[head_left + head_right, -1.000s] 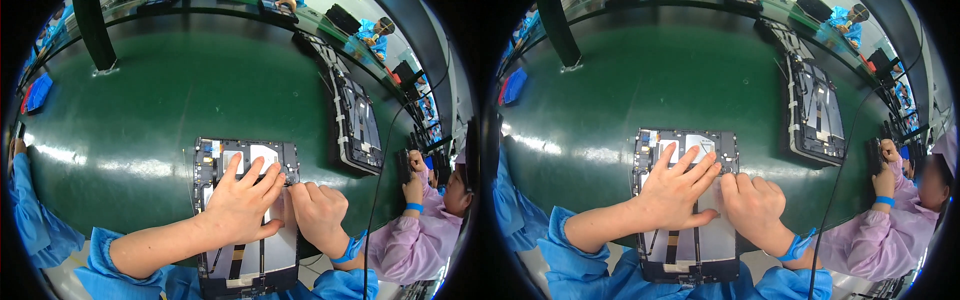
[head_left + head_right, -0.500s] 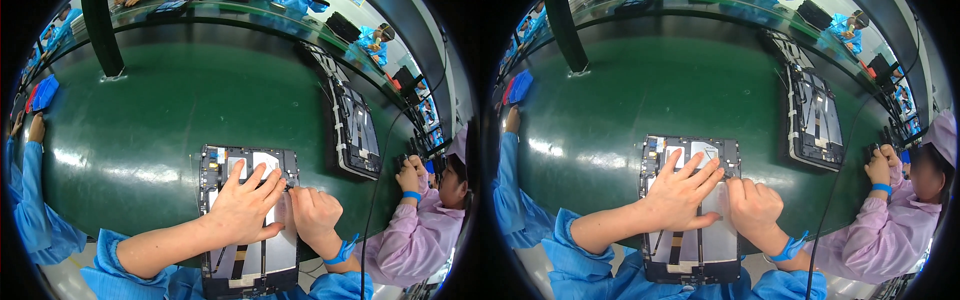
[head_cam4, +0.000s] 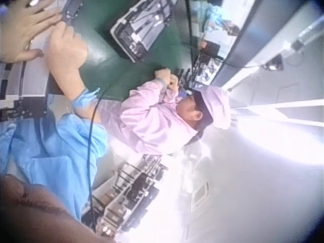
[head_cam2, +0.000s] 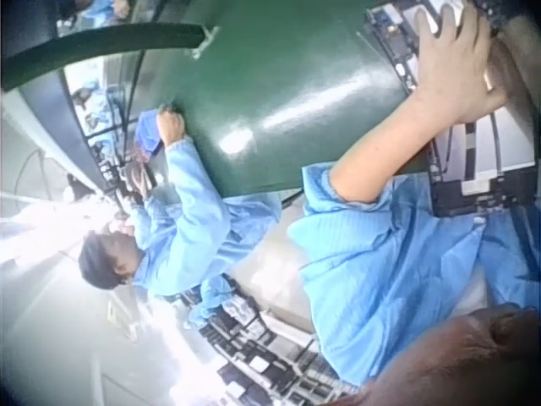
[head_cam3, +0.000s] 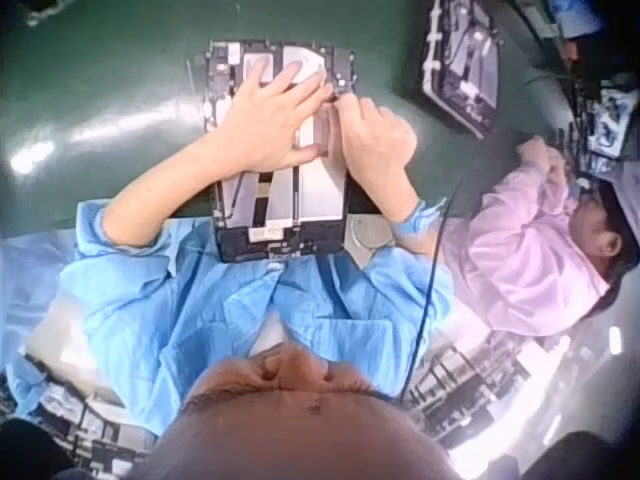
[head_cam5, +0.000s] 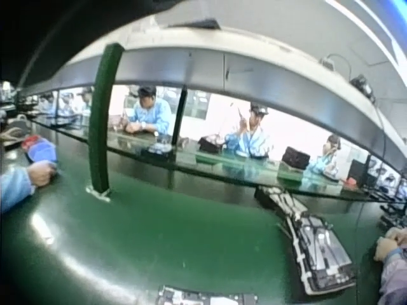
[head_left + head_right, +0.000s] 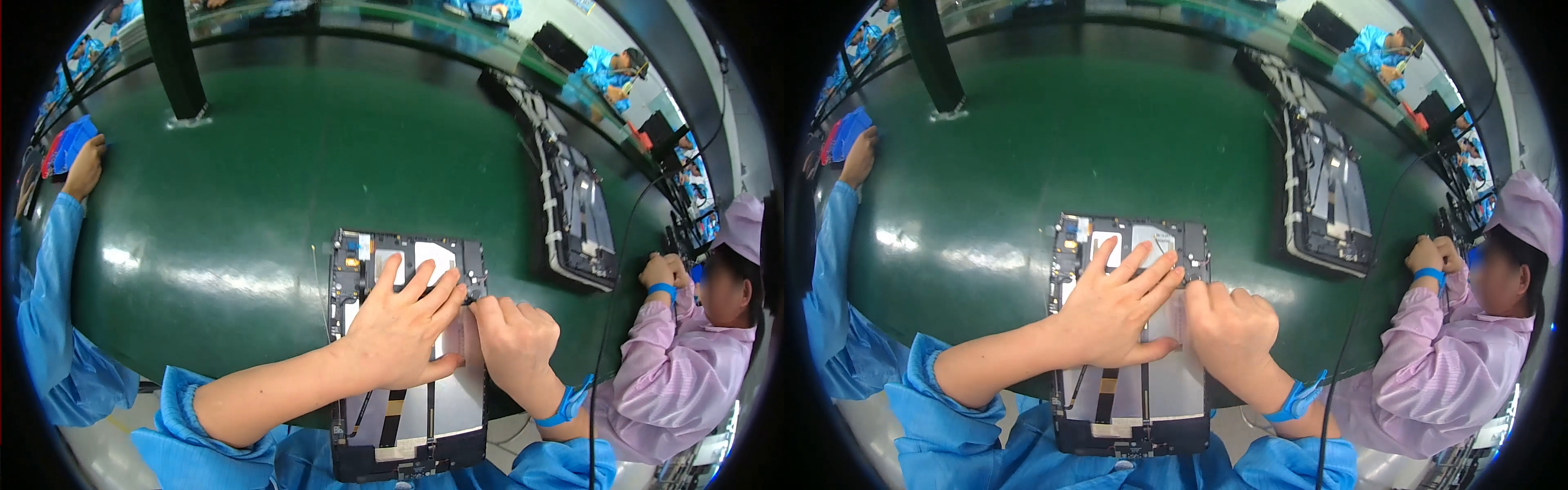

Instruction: The person connects internal ribbon cables and wires to a circuit board inside a tablet device on an assembly line. This is done using tweezers for precision.

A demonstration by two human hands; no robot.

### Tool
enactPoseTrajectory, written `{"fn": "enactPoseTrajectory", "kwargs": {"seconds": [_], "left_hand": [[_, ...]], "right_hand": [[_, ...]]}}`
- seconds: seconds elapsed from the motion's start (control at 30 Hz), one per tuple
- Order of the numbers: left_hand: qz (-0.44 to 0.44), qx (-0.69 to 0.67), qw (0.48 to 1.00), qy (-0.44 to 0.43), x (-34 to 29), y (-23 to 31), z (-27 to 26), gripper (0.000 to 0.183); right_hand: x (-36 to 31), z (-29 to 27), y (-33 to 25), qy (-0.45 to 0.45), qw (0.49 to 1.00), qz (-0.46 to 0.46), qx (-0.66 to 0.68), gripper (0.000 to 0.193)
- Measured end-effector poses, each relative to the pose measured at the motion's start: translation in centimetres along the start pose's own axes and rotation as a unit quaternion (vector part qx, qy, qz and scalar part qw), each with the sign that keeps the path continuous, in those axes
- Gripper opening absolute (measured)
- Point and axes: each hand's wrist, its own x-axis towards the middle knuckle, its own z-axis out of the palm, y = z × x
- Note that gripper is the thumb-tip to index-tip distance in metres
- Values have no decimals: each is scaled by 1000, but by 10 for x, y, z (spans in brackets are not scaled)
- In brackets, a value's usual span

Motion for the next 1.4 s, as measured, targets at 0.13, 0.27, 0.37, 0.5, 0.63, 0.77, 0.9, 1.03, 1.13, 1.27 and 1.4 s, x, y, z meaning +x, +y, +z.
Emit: {"fn": "enactPoseTrajectory", "kwargs": {"seconds": [0.13, 0.27, 0.37, 0.5, 0.63, 0.77, 0.9, 1.03, 1.13, 1.27, 1.4], "left_hand": [[4, -23, 1000, -4, -6, 7, -10, 65], [-108, -206, 953, 194, -37, -1, -41, 47], [-182, -234, 923, 245, -88, 4, -57, 28], [-306, -239, 894, 225, -151, 32, -51, 25], [-357, -269, 859, 251, -168, 60, -37, 24], [-295, -255, 892, 230, -161, 64, -35, 25], [-250, -196, 927, 198, -154, 69, -32, 33], [-237, -61, 961, 131, -148, 76, -29, 40], [-227, 2, 968, 105, -144, 76, -30, 42], [-213, 12, 971, 104, -144, 74, -31, 42], [-208, 4, 971, 116, -144, 72, -34, 40]], "right_hand": [[-7, -15, 25, 66, 987, 103, 100, 10], [8, -19, 30, 12, 979, -66, 195, 11], [26, -18, 19, -81, 922, -141, 350, 15], [59, -16, -13, -199, 788, -278, 511, 19], [83, -19, -43, -251, 745, -397, 473, 14], [87, -17, -53, -271, 733, -425, 457, 11], [87, -19, -55, -272, 729, -436, 453, 10], [85, -24, -54, -268, 732, -457, 429, 9], [77, -30, -50, -266, 741, -460, 411, 8], [67, -28, -48, -249, 770, -441, 389, 12], [63, -18, -45, -228, 723, -442, 480, 16]]}}
